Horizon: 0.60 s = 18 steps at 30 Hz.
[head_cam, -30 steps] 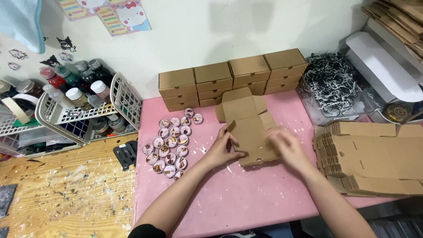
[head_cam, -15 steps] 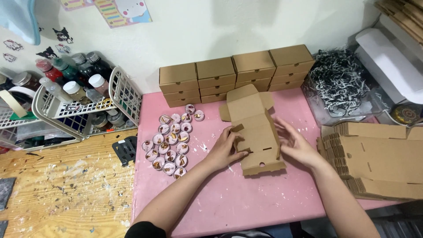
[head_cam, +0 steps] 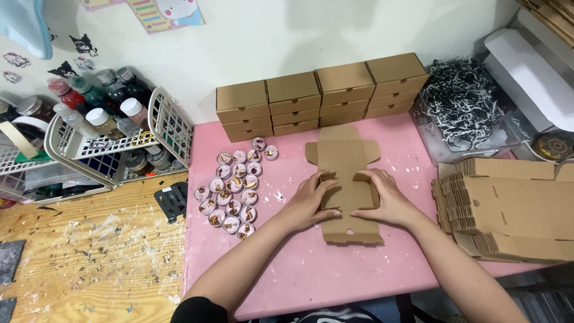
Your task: Assembling small cardboard boxes and filling them with shredded paper and small items.
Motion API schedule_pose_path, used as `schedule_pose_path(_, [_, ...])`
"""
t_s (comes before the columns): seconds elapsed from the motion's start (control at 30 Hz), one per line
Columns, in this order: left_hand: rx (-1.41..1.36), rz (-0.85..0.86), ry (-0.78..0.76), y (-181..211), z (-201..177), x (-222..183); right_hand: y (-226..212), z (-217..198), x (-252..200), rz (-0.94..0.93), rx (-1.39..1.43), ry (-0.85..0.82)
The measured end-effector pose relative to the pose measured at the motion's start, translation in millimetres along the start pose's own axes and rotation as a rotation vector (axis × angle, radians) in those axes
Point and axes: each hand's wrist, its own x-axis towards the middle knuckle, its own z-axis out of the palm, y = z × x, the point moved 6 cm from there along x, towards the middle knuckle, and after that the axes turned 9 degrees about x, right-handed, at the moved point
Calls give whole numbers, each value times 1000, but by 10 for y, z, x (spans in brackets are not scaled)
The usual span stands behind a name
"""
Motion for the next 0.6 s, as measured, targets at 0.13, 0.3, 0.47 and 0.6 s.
schedule_pose_path(0.13, [41, -36, -135, 13, -60, -24, 2, 5, -8, -30, 21, 19])
schedule_pose_path(0.3, [-130, 71, -222, 178, -137, -71, 32, -14, -8, -30, 65, 5])
schedule_pose_path(0.47, [25, 98, -159, 150, 30, -72, 92, -2, -12, -36, 96, -6])
schedule_pose_path(0.6, [-22, -79, -104, -5, 87, -30, 260, 91, -9, 21, 254, -16])
